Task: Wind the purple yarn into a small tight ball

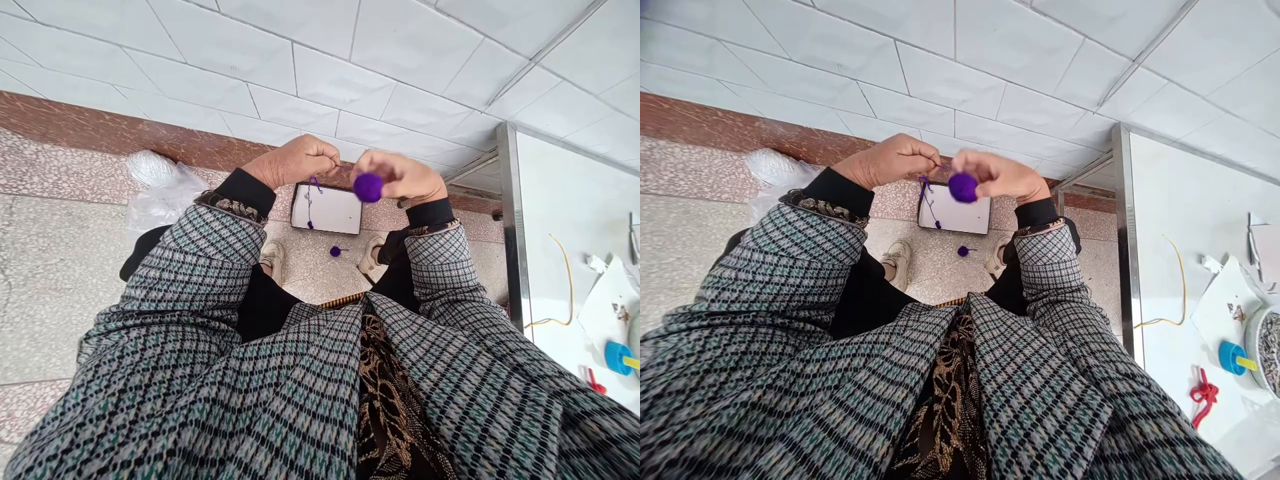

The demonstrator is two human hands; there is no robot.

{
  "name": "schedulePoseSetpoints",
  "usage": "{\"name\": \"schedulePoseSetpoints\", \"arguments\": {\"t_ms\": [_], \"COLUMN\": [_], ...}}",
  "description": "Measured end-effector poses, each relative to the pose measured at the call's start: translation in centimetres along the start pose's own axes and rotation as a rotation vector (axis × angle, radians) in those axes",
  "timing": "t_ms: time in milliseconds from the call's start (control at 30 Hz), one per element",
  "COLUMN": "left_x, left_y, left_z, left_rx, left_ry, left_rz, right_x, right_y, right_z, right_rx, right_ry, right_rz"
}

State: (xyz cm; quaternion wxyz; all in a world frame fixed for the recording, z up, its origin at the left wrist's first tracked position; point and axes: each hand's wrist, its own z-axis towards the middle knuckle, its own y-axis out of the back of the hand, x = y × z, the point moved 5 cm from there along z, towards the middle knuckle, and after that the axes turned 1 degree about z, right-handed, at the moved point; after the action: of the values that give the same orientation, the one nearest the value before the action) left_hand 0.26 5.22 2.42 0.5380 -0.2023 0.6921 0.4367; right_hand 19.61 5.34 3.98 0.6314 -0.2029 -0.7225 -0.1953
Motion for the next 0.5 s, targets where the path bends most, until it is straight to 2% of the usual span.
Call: {"name": "schedulePoseSetpoints", "arguments": {"t_ms": [100, 167, 233, 267, 300, 333, 367, 433, 500], "left_x": [-0.1, 0.2, 1.0, 1.7, 2.5, 3.4, 4.6, 7.3, 10.0], "left_y": [-0.4, -0.5, -0.5, -0.4, -0.3, -0.1, 0.1, 0.6, 1.3], "left_z": [-0.1, -0.2, -0.3, -0.3, -0.4, -0.5, -0.7, -1.2, -1.9], "left_rx": [0.040, 0.051, 0.053, 0.053, 0.055, 0.060, 0.070, 0.119, 0.183], "left_ry": [-0.013, -0.016, 0.001, 0.017, 0.036, 0.059, 0.091, 0.183, 0.268], "left_rz": [-0.065, -0.090, -0.108, -0.111, -0.106, -0.088, -0.052, 0.100, 0.285], "right_x": [1.2, 2.3, 3.8, 4.4, 5.1, 5.9, 6.7, 8.0, 8.5], "right_y": [2.3, 3.9, 5.6, 6.2, 6.8, 7.5, 8.1, 9.2, 9.9], "right_z": [-0.8, -1.9, -3.6, -4.4, -5.3, -6.6, -7.8, -10.2, -12.2], "right_rx": [-0.372, -0.534, -0.538, -0.473, -0.393, -0.238, -0.014, 0.540, 1.034], "right_ry": [0.255, 0.498, 0.819, 0.906, 1.025, 1.230, 1.387, 1.606, 1.637], "right_rz": [0.341, 0.733, 1.329, 1.683, 2.046, 2.331, 2.533, 2.722, 2.700]}}
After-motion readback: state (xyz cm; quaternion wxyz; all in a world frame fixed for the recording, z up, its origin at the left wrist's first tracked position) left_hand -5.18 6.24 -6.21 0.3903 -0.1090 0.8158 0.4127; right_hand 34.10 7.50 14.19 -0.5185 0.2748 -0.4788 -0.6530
